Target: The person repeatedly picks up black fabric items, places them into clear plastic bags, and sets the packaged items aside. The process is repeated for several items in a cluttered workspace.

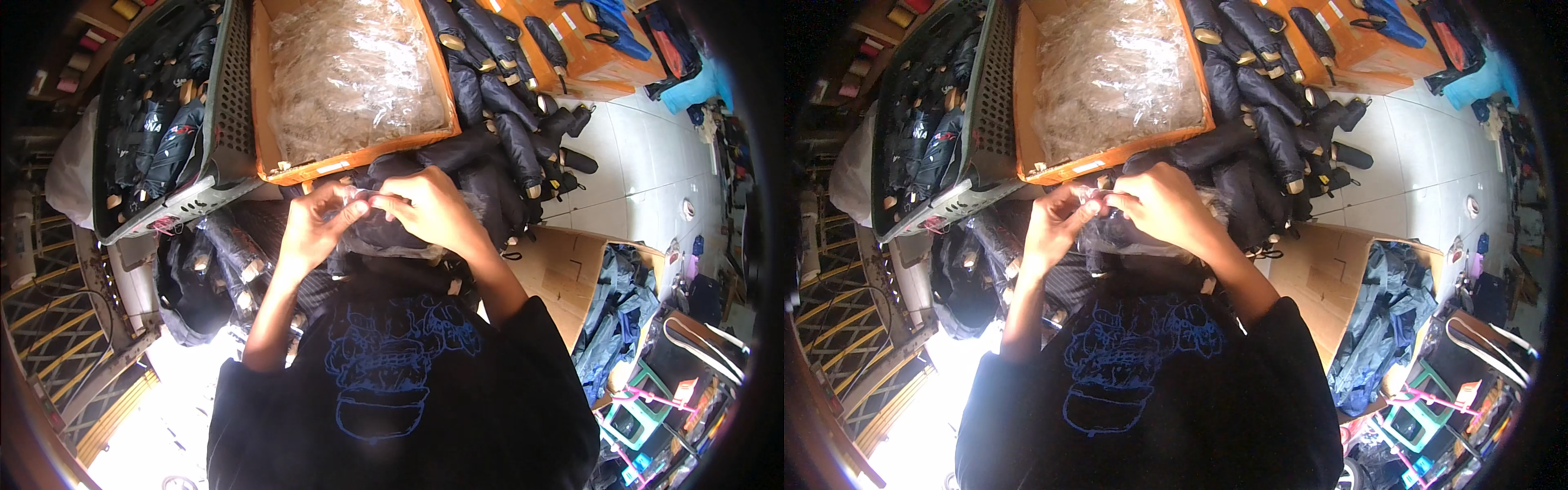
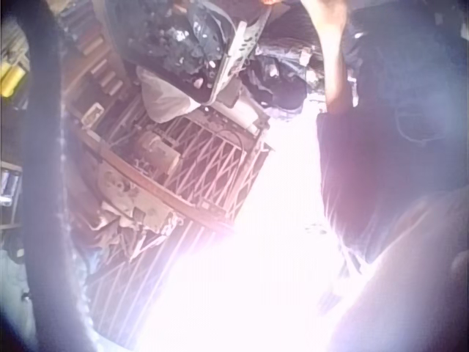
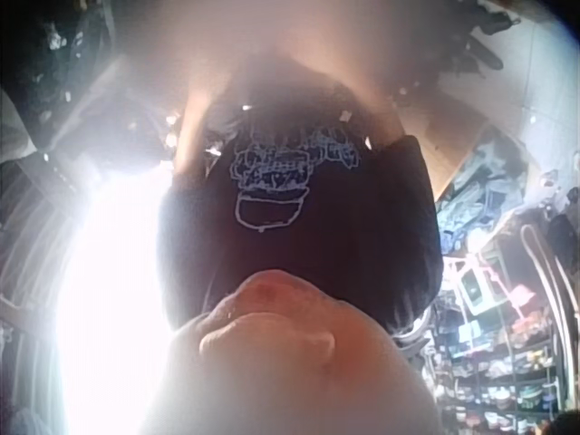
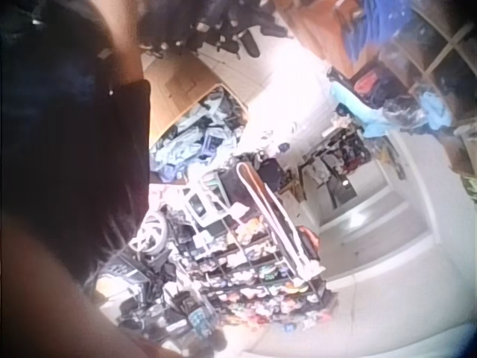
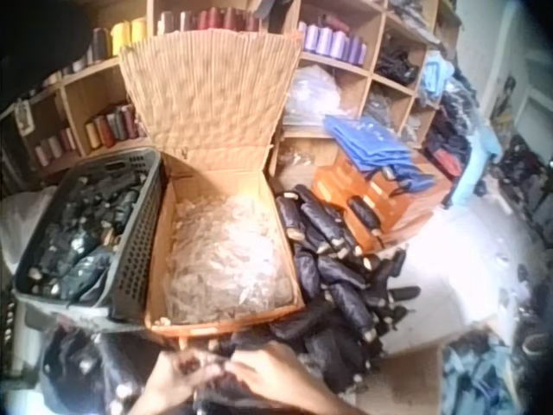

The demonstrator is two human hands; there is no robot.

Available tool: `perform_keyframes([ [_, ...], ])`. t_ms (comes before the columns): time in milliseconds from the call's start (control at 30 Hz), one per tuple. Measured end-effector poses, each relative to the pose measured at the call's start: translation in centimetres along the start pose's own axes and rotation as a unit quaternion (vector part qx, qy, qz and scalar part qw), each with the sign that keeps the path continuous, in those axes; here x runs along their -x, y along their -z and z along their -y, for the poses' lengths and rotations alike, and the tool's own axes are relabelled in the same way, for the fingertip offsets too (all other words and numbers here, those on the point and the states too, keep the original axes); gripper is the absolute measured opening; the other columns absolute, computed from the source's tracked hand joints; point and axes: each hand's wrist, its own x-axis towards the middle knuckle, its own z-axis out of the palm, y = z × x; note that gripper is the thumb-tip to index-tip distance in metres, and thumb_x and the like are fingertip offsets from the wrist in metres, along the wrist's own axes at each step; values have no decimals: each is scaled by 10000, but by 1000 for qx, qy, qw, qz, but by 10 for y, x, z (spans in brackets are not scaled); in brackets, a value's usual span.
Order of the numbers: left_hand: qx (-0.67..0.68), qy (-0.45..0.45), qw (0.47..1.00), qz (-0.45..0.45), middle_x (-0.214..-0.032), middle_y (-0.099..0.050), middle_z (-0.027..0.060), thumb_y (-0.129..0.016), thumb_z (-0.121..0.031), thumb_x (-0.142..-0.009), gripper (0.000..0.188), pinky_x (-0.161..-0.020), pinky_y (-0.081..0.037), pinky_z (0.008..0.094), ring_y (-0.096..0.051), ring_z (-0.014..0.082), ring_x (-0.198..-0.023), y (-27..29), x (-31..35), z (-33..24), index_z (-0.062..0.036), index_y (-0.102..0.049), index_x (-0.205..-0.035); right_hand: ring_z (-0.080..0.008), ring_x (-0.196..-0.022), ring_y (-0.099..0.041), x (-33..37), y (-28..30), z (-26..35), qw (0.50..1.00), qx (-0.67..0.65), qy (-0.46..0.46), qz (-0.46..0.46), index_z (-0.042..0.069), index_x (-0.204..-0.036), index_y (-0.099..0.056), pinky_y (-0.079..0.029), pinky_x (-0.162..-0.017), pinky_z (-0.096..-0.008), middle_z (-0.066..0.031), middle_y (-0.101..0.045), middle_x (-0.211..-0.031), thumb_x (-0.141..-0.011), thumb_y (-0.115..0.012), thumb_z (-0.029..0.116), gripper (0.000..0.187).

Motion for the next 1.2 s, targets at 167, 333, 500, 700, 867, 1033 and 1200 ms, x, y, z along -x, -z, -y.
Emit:
perform_keyframes([
  [167,-62,8,998,15,-729,-698,67,-655,-111,-908,137,-634,-504,267,-636,99,-679,7,1,-6,7,-710,-951,-148,-584,-618,1,1,-8,990,-127,-41,53,-17,-816,-629,-476,-558,-303,-108,-642,-661,-869,-677,116,151],
  [333,-142,7,986,87,-750,-704,87,-674,-98,-882,122,-624,-495,270,-648,102,-679,5,-4,-29,-9,-713,-954,-186,-576,-637,-11,1,-3,988,-148,24,43,8,-812,-610,-469,-547,-321,-107,-630,-658,-851,-700,161,181],
  [500,-117,-29,991,53,-797,-714,100,-683,-105,-875,128,-641,-503,276,-664,117,-711,8,1,-21,-1,-709,-945,-96,-560,-599,-13,2,-15,961,-269,-28,52,-10,-780,-605,-453,-513,-259,-53,-602,-620,-900,-653,117,181],
  [700,-163,-4,987,-6,-794,-714,98,-696,-107,-865,138,-656,-504,259,-653,106,-715,21,-1,-25,8,-700,-941,-116,-654,-626,-6,-1,-9,915,-388,-91,58,-26,-857,-585,-502,-573,-247,-58,-606,-729,-930,-621,95,145],
  [867,-61,-21,998,-18,-806,-713,79,-708,-86,-854,123,-667,-501,255,-643,103,-716,31,-5,-13,7,-701,-934,-104,-696,-626,-10,2,-26,928,-352,-115,50,-27,-907,-584,-516,-608,-248,-54,-618,-763,-943,-607,117,150],
  [1033,-151,-58,987,-2,-778,-664,37,-693,-45,-859,80,-662,-475,233,-595,76,-720,26,-11,-33,22,-692,-904,-78,-674,-614,-18,0,-9,956,-288,-53,21,-16,-849,-632,-480,-606,-230,-29,-628,-684,-919,-633,108,142],
  [1200,-169,-65,983,-7,-798,-702,102,-703,-60,-841,88,-676,-508,274,-655,142,-730,35,-17,-34,3,-707,-903,-85,-641,-611,-23,17,-3,965,-243,-82,54,-11,-825,-633,-461,-589,-231,-47,-640,-665,-924,-616,107,155],
])
